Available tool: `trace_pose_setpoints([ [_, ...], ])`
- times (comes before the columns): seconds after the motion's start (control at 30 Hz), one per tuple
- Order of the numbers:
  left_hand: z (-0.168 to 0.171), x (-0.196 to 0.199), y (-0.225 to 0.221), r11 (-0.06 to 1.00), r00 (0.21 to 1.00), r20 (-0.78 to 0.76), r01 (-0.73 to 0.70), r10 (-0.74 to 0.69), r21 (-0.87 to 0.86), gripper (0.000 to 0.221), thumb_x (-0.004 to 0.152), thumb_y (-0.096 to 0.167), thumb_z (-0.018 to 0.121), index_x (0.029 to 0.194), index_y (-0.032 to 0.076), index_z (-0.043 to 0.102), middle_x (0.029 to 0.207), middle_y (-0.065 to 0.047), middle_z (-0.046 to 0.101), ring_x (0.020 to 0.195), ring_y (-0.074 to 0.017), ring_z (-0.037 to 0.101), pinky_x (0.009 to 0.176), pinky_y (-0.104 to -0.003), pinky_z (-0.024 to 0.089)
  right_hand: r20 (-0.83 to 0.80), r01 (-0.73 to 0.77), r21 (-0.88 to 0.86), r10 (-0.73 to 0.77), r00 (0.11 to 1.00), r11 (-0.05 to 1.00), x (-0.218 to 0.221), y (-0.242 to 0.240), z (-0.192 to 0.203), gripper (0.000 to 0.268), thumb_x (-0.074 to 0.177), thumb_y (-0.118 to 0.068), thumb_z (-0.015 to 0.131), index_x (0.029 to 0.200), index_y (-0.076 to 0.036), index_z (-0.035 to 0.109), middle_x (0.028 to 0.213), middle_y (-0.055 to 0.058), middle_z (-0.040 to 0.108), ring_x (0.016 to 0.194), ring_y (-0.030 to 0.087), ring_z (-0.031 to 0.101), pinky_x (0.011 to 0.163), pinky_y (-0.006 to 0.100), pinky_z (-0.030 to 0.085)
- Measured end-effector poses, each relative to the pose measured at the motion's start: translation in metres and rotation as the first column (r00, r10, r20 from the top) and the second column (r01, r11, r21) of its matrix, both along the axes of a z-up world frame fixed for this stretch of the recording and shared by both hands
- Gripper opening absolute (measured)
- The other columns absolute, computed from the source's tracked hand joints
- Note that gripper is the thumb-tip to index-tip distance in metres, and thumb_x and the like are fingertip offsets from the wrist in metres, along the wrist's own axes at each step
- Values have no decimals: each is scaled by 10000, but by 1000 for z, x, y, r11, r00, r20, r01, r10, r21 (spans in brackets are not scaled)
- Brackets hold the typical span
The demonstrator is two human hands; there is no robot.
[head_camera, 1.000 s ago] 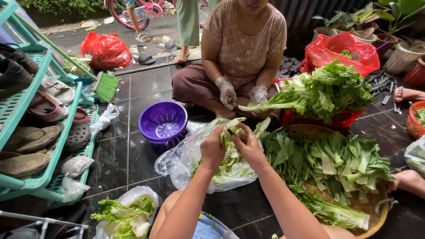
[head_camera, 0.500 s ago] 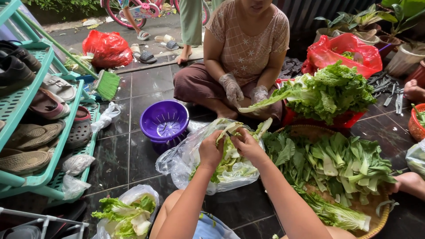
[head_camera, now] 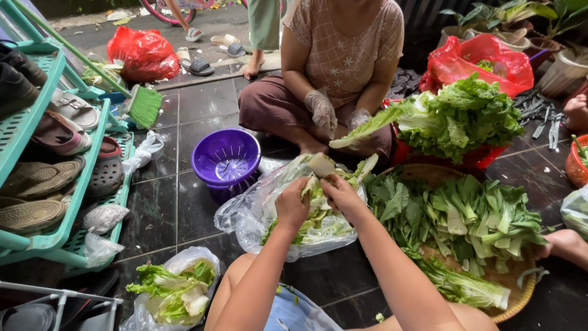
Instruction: People sitting on the floor are sorting, trimming, and bagging various leafy green vegetables like lettuce and bok choy.
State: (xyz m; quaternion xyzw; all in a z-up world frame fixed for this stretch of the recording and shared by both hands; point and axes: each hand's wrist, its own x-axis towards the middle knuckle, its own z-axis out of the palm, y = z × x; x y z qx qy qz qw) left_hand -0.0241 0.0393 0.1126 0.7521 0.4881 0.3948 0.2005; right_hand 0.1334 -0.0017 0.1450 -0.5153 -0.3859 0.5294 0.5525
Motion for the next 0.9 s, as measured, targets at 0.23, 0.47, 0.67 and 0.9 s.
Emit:
trace_pose_setpoints([
  [0.23, 13, -18, 3, 999, 975, 222, -22, 28, -28, 231, 974, 306, 600, 1181, 309, 703, 1073, -40, 759, 1052, -340, 698, 888, -505, 576, 154, 14, -104, 2, 988, 994, 35, 16, -69, 241, 1043, -292, 633, 1181, -96, 603, 583, 40, 463, 336, 130, 405, 300, 246, 273],
  [0.47, 52, -46, 5, 992, 755, 645, -116, 119, -47, 124, 977, 226, 710, 1077, 154, 726, 938, -78, 765, 951, -206, 720, 881, -407, 550, 782, 93, -430, 320, 534, 898, 43, -15, -63, 753, 879, -695, 657, 1393, -145, 624, 1209, 146, 680, 1147, 332, 651, 987, 469, 507],
  [0.67, 60, -27, -4, 975, 786, 588, 220, -192, 24, 175, 966, 301, 729, 1051, 148, 735, 949, -80, 730, 935, -230, 681, 896, -407, 525, 327, 124, 278, -215, 920, 952, 5, -45, 17, 542, 779, -137, 912, 1288, -141, 724, 1042, 80, 737, 793, 146, 719, 702, 264, 608],
  [0.9, 80, 19, -41, 846, 820, 231, 533, -525, 29, 486, 853, 211, 816, 1230, 217, 510, 1129, -37, 738, 1113, -294, 706, 954, -483, 543, 577, 142, 480, -433, 692, 866, 42, -89, 40, 126, 788, -151, 847, 892, -201, 797, 539, -25, 547, 542, 57, 488, 572, 218, 462],
])
